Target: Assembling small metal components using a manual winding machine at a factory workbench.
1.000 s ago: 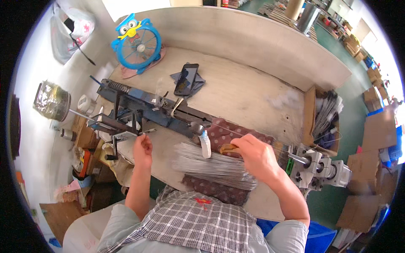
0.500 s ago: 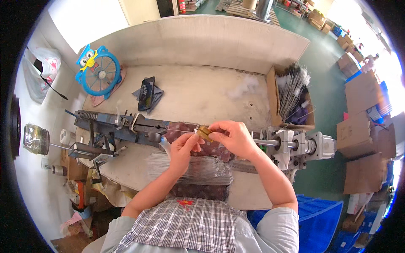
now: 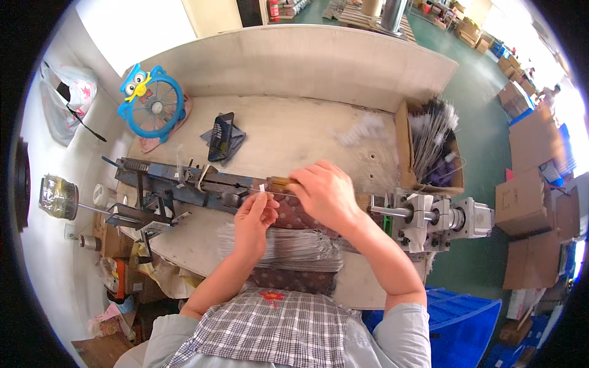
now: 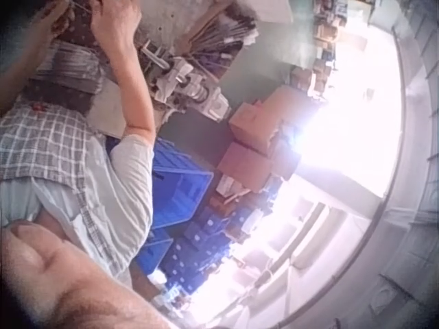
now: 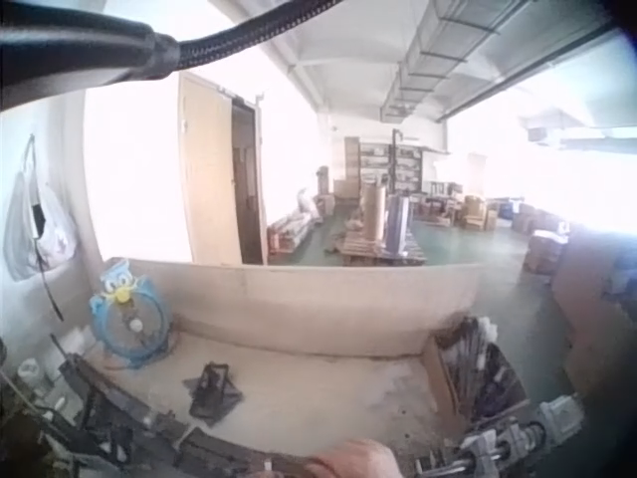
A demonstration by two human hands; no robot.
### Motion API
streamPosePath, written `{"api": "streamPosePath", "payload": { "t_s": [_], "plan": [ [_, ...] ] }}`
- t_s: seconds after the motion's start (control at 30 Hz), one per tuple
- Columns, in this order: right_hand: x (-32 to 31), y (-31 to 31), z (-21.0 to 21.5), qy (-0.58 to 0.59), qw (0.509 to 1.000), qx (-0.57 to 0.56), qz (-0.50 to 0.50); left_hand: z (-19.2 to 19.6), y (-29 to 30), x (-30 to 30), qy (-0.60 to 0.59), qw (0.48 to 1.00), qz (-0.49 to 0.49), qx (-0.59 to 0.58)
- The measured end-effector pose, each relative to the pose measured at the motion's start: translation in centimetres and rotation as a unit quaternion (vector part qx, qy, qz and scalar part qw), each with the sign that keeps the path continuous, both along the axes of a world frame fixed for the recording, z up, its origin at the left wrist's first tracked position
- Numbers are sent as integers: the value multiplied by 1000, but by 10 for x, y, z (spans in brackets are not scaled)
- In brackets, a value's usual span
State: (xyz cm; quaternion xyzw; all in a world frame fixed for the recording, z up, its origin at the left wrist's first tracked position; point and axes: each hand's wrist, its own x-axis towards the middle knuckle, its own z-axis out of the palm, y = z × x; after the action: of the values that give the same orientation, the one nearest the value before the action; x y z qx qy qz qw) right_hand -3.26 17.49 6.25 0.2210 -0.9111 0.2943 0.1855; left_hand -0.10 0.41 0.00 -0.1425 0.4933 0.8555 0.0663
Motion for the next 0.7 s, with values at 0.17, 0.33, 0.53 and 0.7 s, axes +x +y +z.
{"api": "streamPosePath", "payload": {
  "t_s": [0.17, 0.33, 0.53, 0.7],
  "plan": [
    [-18, -36, -23, -93, 995, 12, 27, 2, -4, -3, -16, 998, -30, 45],
    [-10, -33, 1, -189, 981, -30, 31, 0, -12, -1, -7, 998, -43, 51],
    [-15, -32, -6, -341, 934, -103, -11, 8, -13, -7, -25, 994, -106, 21],
    [7, -52, -10, -45, 999, 5, -24, 6, -2, -3, -39, 980, 8, 194]
  ]
}}
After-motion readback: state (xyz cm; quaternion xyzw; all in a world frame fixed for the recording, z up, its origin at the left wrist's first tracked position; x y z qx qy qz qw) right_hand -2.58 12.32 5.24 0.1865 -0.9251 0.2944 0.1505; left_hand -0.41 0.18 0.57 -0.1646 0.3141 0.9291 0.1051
